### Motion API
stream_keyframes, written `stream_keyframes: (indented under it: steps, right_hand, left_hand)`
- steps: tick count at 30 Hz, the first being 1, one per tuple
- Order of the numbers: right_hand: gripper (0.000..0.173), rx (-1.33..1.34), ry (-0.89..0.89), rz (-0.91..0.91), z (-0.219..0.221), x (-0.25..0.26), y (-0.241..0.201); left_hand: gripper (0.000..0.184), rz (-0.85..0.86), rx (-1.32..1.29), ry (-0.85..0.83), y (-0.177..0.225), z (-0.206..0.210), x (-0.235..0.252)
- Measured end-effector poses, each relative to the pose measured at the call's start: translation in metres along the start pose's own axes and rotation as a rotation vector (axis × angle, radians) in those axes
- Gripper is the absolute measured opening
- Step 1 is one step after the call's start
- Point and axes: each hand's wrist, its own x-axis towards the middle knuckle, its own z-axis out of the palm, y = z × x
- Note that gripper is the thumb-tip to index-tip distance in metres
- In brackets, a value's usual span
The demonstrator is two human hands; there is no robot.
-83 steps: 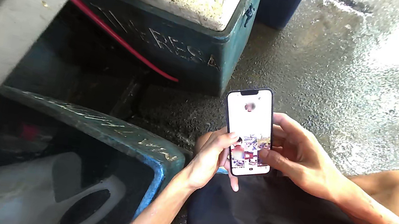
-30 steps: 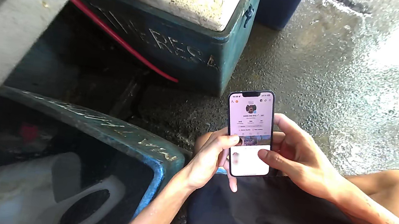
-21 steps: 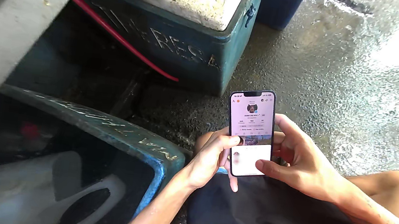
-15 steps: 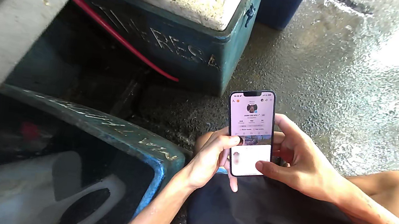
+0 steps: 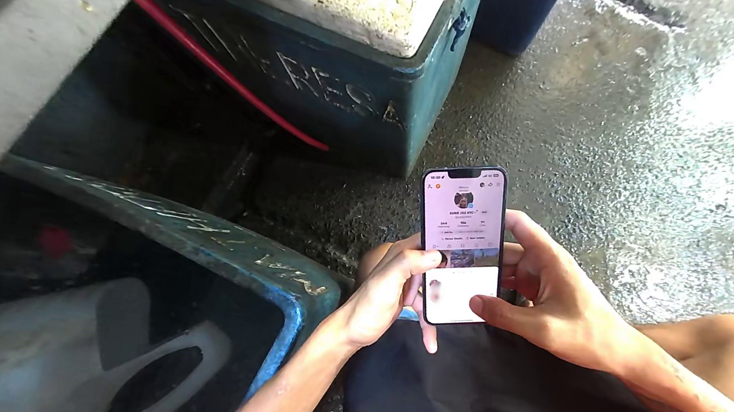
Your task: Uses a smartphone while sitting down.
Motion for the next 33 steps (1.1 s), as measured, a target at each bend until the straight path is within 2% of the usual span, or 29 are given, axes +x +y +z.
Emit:
stream_keyframes:
  steps: [10,18,23,33]
  right_hand:
    - [0.062,-0.005,0.004,0.012,0.0002,-0.0002,-0.0001]
    - [0.039,0.072,0.006,0.023,-0.0015,-0.001,-0.0036]
    - [0.034,0.067,0.018,-0.008,-0.0014,-0.0005,-0.0022]
    - [0.037,0.113,0.014,0.031,-0.0006,-0.0007,-0.0051]
  left_hand:
    - [0.03,-0.001,0.013,0.011,-0.0009,-0.0004,-0.0002]
    - [0.03,-0.006,0.002,0.002,-0.0009,-0.0007,-0.0003]
    - [0.029,-0.012,-0.001,-0.005,-0.0002,-0.0003,0.0]
    - [0.029,-0.008,-0.008,0.004,-0.0008,0.0,0.0]
